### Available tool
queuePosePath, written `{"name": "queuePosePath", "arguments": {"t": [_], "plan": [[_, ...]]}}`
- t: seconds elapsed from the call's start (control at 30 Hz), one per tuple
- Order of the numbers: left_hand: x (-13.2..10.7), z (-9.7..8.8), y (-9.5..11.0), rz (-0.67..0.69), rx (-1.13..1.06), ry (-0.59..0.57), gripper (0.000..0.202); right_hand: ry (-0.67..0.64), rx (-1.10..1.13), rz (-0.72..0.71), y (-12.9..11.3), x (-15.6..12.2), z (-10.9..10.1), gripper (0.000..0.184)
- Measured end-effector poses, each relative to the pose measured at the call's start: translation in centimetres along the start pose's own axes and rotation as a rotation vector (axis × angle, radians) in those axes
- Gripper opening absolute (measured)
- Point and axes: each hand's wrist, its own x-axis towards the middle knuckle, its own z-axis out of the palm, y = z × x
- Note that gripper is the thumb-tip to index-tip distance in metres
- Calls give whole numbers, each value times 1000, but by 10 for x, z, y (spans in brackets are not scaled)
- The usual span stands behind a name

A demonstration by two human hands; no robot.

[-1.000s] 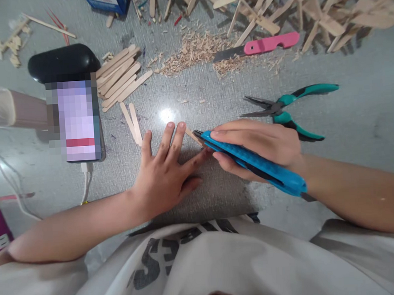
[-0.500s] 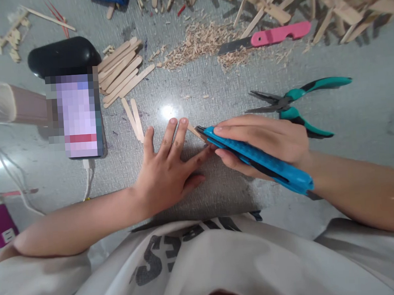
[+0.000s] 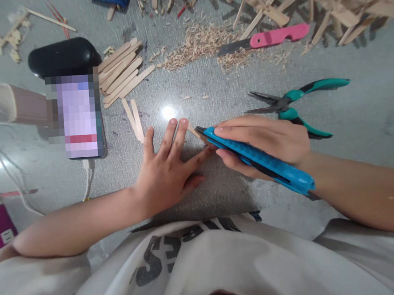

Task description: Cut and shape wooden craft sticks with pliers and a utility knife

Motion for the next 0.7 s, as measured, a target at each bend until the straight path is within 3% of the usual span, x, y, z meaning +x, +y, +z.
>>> {"name": "queuePosePath", "arguments": {"t": [0.4, 0.7], "plan": [[-2, 2, 4, -26, 30, 11, 110, -140, -215, -167, 6, -5, -5, 33], [-2, -5, 7, -45, 79, -45, 119, -120, -277, -239, 0, -1, -4, 31]]}}
